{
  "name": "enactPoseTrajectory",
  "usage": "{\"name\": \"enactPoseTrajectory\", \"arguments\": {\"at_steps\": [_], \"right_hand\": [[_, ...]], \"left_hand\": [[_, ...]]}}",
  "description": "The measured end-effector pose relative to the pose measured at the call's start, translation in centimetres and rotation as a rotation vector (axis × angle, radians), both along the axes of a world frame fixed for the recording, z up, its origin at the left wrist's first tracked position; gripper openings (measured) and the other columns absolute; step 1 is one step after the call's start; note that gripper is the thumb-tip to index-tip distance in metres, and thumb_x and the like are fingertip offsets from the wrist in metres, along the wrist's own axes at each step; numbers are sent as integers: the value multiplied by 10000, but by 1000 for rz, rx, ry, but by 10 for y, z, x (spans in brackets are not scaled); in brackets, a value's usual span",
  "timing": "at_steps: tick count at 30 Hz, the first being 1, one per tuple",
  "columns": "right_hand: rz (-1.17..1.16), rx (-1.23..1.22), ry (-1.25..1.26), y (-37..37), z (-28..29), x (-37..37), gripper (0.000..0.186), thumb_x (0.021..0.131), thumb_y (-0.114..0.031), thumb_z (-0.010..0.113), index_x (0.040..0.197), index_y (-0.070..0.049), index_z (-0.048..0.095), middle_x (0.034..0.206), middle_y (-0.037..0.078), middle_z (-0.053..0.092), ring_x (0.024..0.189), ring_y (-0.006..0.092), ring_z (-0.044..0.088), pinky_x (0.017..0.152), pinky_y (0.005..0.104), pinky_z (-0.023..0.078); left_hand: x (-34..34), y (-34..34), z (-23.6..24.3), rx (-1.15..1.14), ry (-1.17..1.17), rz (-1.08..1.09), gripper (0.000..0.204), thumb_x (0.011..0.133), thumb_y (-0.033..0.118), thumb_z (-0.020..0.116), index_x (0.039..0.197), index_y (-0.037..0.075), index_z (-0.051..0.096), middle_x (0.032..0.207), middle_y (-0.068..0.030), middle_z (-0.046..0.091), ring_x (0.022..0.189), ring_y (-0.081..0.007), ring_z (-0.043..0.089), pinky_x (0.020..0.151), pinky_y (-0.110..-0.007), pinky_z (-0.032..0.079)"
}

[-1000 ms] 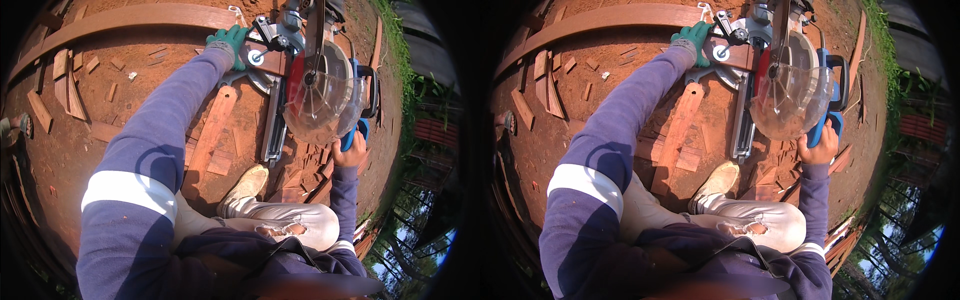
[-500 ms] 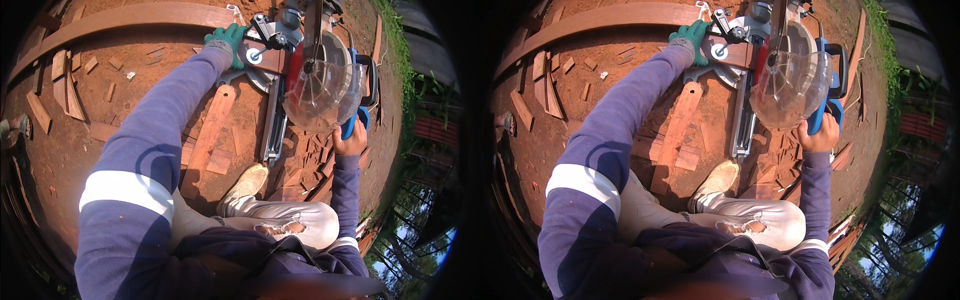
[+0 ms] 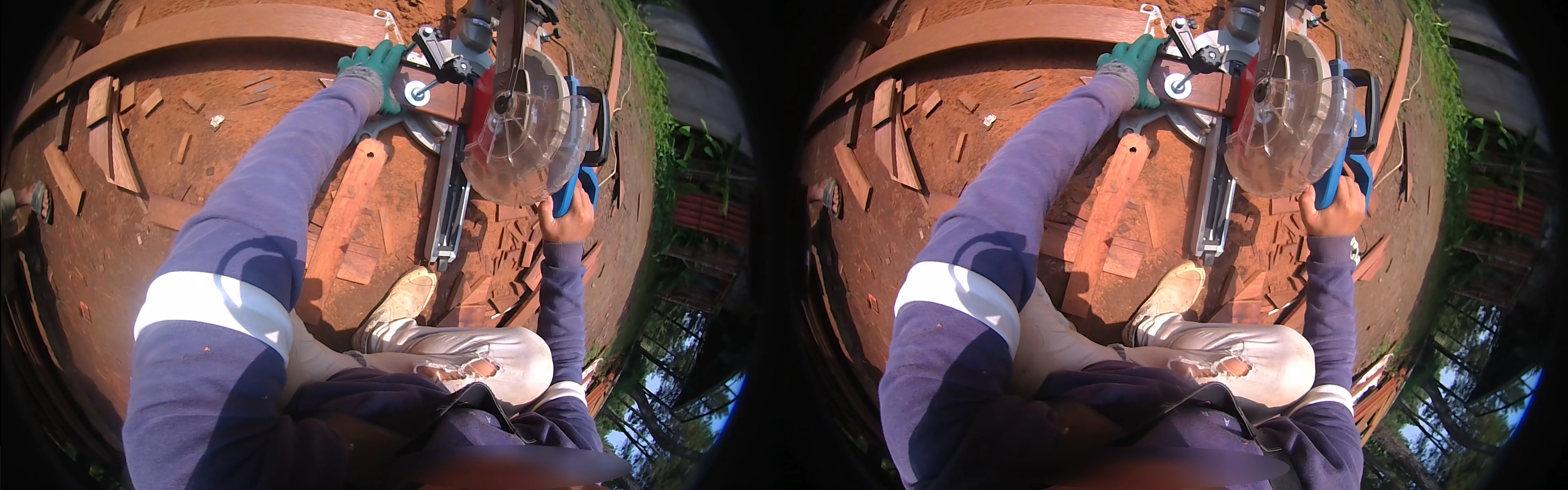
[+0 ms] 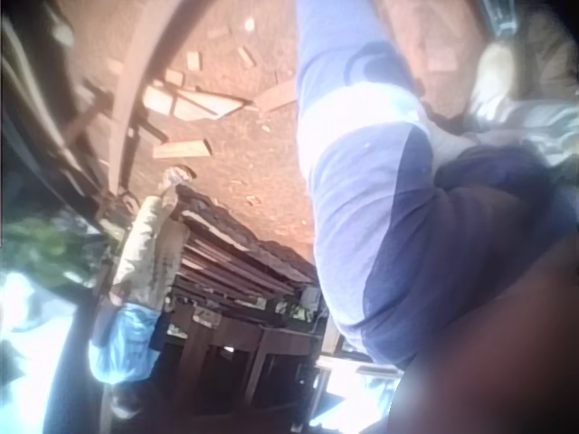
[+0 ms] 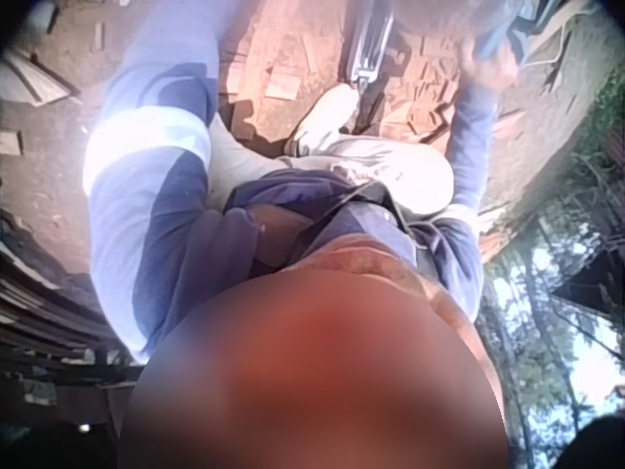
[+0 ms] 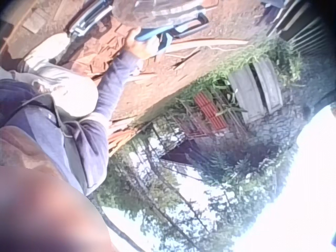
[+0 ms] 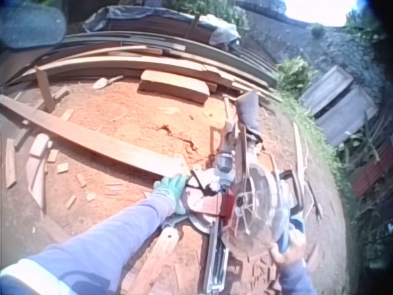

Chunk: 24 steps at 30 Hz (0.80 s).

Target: The person uses a miter saw to cut several pieces of wood. They position each piece, lower the saw blade to cut, and then remove the cut pieces, repeating the process multiple times.

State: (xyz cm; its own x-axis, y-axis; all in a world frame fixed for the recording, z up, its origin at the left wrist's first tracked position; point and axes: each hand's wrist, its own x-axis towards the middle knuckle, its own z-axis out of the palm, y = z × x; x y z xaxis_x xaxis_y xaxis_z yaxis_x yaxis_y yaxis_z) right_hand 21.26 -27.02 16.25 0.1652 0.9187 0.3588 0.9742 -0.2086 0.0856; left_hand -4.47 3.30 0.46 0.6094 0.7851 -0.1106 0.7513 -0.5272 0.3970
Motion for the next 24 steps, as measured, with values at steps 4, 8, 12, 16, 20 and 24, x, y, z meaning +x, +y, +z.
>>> {"name": "enactPoseTrajectory", "arguments": {"at_steps": [4, 8, 12, 16, 20, 24], "right_hand": [[26, 11, 0, -18, -2, -7, 422, 755, -367, 700, 961, -2, 645, 889, 178, 609, 837, 404, 595, 768, 483, 473], [37, 17, -9, -38, -4, -14, 474, 735, -364, 713, 1018, 12, 658, 933, 208, 627, 877, 422, 604, 817, 488, 482], [20, 18, 16, -57, 3, -22, 482, 729, -357, 707, 1033, 13, 657, 923, 193, 624, 860, 412, 596, 803, 485, 474], [38, 16, 24, -69, 28, -30, 496, 737, -361, 694, 1058, 16, 666, 924, 183, 623, 849, 398, 592, 792, 475, 466], [50, 26, 87, -74, 70, -33, 529, 809, -396, 704, 1101, 45, 692, 1046, 213, 676, 938, 405, 647, 854, 456, 511], [17, 145, 85, -65, 108, -28, 454, 871, -327, 685, 1067, 82, 685, 1063, 241, 687, 951, 406, 673, 873, 439, 528]], "left_hand": [[0, 0, -2, 11, -9, 8, 1229, 563, 439, 933, 1595, 304, 279, 1624, -6, 341, 1411, -323, 430, 1104, -552, 388], [-1, 0, 2, -25, 13, -8, 1195, 598, 471, 923, 1597, 289, 291, 1634, -17, 329, 1438, -320, 407, 1120, -557, 379], [-2, 0, 9, -42, 43, -19, 1172, 624, 482, 914, 1598, 278, 296, 1632, -18, 328, 1451, -317, 393, 1124, -564, 377], [-2, 1, 12, -57, 35, -14, 1167, 632, 472, 912, 1600, 271, 292, 1638, -20, 318, 1456, -322, 385, 1128, -564, 371], [-1, 0, 9, -65, 18, 0, 1219, 602, 426, 935, 1604, 297, 253, 1656, -38, 303, 1457, -334, 378, 1137, -557, 363], [-1, 0, 6, -66, -7, -12, 1265, 578, 398, 960, 1607, 318, 228, 1670, -48, 286, 1472, -335, 359, 1147, -564, 354]]}}
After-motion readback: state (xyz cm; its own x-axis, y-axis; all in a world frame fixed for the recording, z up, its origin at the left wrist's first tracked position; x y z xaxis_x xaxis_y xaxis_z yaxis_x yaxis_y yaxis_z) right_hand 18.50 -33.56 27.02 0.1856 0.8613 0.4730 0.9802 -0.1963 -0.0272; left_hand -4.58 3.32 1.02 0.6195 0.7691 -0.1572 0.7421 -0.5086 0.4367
